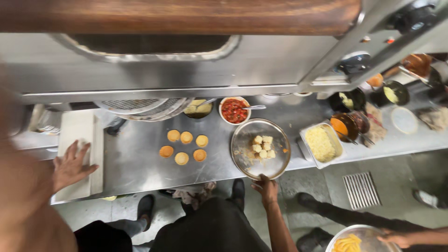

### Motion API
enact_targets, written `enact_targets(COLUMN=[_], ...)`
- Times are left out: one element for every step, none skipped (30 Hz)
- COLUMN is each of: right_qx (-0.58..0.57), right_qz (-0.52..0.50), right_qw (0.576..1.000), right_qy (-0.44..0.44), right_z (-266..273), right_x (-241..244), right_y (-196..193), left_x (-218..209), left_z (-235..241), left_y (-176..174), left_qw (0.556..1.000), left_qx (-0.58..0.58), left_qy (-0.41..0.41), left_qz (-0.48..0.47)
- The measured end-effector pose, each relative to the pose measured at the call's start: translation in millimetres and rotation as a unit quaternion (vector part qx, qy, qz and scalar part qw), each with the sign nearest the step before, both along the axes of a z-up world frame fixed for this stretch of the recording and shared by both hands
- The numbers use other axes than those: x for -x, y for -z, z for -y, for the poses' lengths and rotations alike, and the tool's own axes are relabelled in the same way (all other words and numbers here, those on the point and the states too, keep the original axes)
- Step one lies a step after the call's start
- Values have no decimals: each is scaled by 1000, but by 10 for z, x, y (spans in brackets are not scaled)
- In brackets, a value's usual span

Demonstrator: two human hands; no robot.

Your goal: The person assembles small food items by scooping a white creamy mixture into round pastry shells using a spoon. They place the filled shells on a metal tray and later transfer them into an oven. The person also handles a container of shredded cheese and other ingredients on the counter.

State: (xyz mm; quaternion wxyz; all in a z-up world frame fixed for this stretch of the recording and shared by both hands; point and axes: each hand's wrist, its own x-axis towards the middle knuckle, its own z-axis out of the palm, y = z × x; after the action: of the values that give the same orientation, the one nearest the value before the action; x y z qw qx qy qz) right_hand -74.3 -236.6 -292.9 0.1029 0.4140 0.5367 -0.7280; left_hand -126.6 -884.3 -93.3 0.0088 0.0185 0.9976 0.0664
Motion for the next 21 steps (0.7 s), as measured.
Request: enact_targets(right_qx=[13, 27, 40, 26, 11, 16, 20, 24, 21, 17, 11, 6, -4, -14, -9, -4, 4, -8, -21, -33, -33], right_qz=[-35, -71, -108, -114, -120, -121, -122, -122, -124, -125, -125, -124, -125, -126, -131, -137, -142, -135, -125, -115, -114], right_qw=[999, 997, 993, 993, 992, 992, 992, 992, 992, 992, 992, 992, 992, 992, 991, 990, 988, 989, 990, 991, 990], right_qy=[-7, -13, -18, -29, -37, -23, -9, 6, 7, 9, 12, 12, 20, 27, 35, 42, 53, 53, 55, 56, 75], right_z=[10, 10, -3, -14, -2, 8, 13, 47, 69, 100, 124, 166, 183, 186, 192, 192, 238, 258, 255, 259, 227], right_x=[-22, -65, -93, -129, -173, -214, -276, -304, -360, -419, -494, -556, -621, -673, -734, -791, -873, -939, -1016, -1109, -1162], right_y=[19, 32, 35, 36, 39, 46, 49, 57, 52, 43, 20, -7, -59, -130, -219, -323, -429, -551, -685, -830, -989], left_x=[76, 145, 258, 351, 444, 520, 577, 620, 646, 671, 676, 681, 698, 713, 757, 782, 811, 842, 823, 822, 798], left_z=[-172, -388, -618, -864, -1097, -1319, -1512, -1677, -1824, -1925, -2020, -2074, -2125, -2165, -2190, -2220, -2230, -2237, -2249, -2266, -2274], left_y=[-345, -759, -1217, -1678, -2127, -2534, -2898, -3206, -3439, -3635, -3763, -3873, -3942, -3981, -4024, -4039, -4048, -4050, -4031, -4007, -3986], left_qw=[999, 996, 992, 986, 979, 972, 964, 957, 952, 947, 944, 944, 942, 946, 950, 954, 959, 959, 951, 943, 933], left_qx=[0, 3, 10, 22, 37, 54, 72, 86, 96, 108, 111, 112, 110, 91, 58, 19, -36, -91, -160, -193, -227], left_qy=[12, 28, 45, 64, 84, 102, 119, 131, 142, 152, 159, 164, 168, 165, 163, 159, 151, 142, 134, 135, 132], left_qz=[-42, -80, -119, -152, -182, -205, -226, -242, -253, -262, -266, -265, -268, -264, -259, -252, -239, -227, -228, -234, -244])
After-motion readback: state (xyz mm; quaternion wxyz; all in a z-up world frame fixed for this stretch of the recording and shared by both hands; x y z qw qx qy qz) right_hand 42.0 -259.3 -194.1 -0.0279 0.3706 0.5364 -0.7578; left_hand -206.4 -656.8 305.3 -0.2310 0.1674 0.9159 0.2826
